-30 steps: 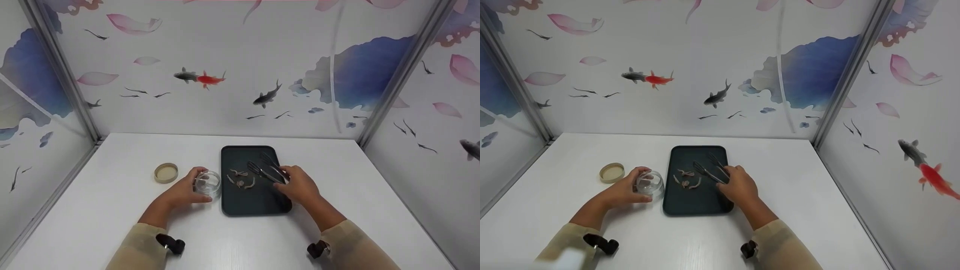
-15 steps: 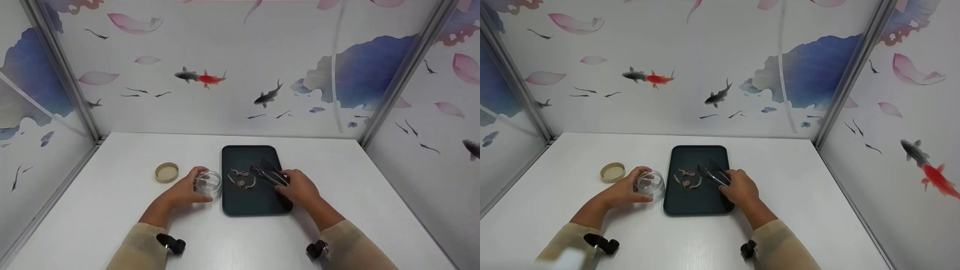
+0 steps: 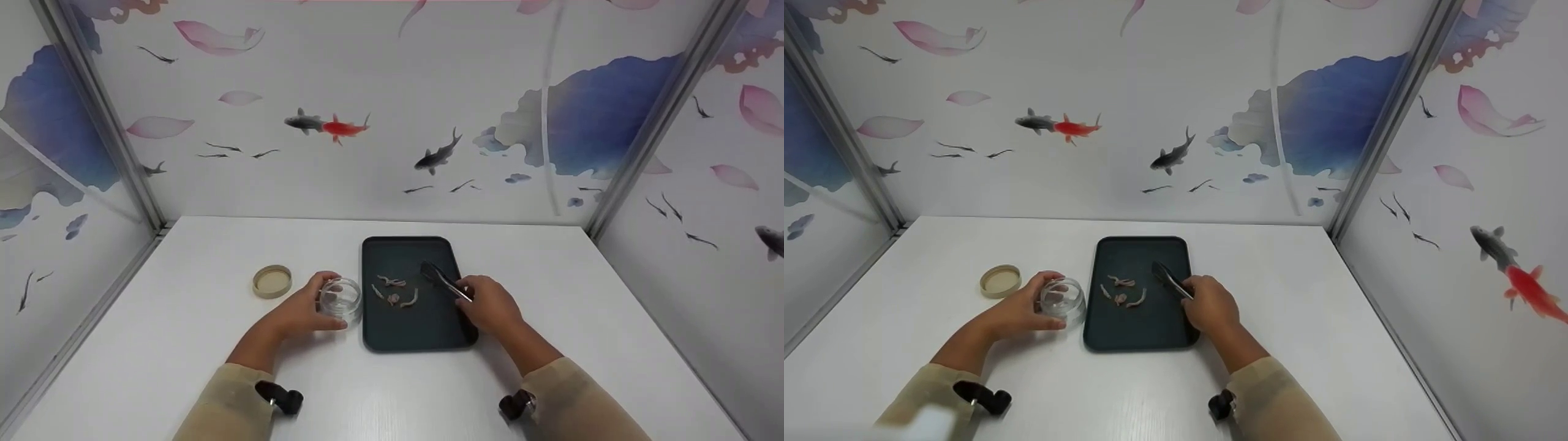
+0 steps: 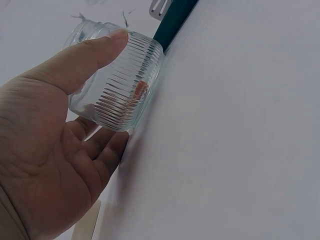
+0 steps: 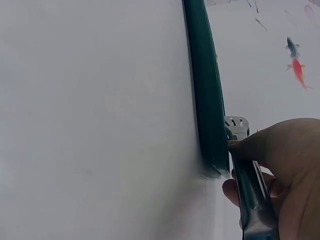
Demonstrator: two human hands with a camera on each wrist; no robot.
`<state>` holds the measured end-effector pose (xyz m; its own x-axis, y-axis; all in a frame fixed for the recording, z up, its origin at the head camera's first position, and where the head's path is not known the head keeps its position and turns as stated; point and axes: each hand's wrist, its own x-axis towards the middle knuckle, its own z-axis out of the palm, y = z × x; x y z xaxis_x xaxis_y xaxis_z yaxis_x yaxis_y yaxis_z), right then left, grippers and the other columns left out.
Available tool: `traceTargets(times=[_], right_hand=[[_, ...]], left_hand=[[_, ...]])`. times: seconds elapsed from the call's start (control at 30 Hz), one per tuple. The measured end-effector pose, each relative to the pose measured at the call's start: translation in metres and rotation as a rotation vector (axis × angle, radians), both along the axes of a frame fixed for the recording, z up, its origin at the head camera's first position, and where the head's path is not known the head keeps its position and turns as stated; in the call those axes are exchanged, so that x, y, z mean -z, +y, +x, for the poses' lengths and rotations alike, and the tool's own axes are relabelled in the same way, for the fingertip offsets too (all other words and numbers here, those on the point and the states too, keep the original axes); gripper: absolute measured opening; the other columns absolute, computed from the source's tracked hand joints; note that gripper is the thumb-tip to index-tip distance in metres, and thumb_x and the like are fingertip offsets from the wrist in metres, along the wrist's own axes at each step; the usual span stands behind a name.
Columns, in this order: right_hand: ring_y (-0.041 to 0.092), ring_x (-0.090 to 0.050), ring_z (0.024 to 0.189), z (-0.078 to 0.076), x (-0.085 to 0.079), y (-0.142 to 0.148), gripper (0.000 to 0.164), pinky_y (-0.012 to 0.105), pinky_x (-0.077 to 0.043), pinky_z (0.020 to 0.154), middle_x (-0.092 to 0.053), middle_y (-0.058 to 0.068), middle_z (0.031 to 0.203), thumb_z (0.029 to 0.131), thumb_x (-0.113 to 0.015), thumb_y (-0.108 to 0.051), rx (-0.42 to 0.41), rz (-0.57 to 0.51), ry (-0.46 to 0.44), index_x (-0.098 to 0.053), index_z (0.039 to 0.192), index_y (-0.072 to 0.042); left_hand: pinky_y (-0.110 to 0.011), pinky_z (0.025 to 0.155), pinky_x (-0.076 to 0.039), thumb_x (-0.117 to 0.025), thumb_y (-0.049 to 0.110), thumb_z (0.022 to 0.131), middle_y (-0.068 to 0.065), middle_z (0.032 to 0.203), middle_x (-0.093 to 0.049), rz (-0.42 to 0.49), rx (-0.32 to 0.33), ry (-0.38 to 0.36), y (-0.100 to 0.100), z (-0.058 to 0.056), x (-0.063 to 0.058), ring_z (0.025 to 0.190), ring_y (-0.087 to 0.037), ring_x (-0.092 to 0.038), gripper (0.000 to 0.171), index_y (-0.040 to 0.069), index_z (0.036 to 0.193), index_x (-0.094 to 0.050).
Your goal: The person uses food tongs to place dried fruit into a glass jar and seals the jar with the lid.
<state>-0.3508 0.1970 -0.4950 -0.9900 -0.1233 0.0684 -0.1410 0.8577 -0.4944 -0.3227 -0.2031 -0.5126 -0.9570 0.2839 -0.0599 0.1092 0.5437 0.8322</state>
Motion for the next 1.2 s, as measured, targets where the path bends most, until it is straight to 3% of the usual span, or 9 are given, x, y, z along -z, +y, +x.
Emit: traceTargets(times=[0.27,0.57,0.77,1.2], right_hand=[[0.02,-0.065,0.095,0.001,-0.001,-0.001,0.034,0.04,-0.055,0.08,-0.072,0.006,0.112,0.099,-0.077,-0.018,0.009,0.002,0.0,-0.073,0.132,-0.014],[0.022,-0.063,0.097,0.009,-0.014,-0.008,0.035,0.037,-0.054,0.079,-0.071,0.004,0.118,0.101,-0.075,-0.023,0.013,-0.028,-0.018,-0.072,0.136,-0.019],[0.022,-0.062,0.102,0.02,-0.025,-0.015,0.036,0.041,-0.055,0.087,-0.071,0.003,0.125,0.101,-0.075,-0.025,-0.009,-0.034,0.007,-0.072,0.137,-0.021],[0.016,-0.064,0.102,0.051,-0.038,-0.04,0.036,0.041,-0.057,0.092,-0.071,-0.004,0.12,0.098,-0.08,-0.025,-0.057,-0.022,0.05,-0.074,0.134,-0.026]], left_hand=[[-0.055,0.116,-0.045,-0.097,0.04,0.078,-0.007,0.154,-0.057,0.004,0.009,0.001,-0.001,0.001,0.001,0.141,-0.035,-0.057,0.099,0.035,0.156,-0.038],[-0.054,0.117,-0.044,-0.097,0.039,0.078,-0.008,0.154,-0.057,0.0,0.014,0.011,-0.001,0.001,0.001,0.142,-0.035,-0.057,0.098,0.034,0.156,-0.038],[-0.055,0.117,-0.044,-0.097,0.039,0.078,-0.007,0.155,-0.057,-0.006,0.01,0.013,-0.001,0.001,0.0,0.143,-0.035,-0.056,0.097,0.034,0.155,-0.037],[-0.054,0.116,-0.045,-0.097,0.038,0.078,-0.005,0.154,-0.057,0.014,0.009,-0.008,0.0,0.001,-0.002,0.141,-0.036,-0.057,0.097,0.035,0.155,-0.038]])
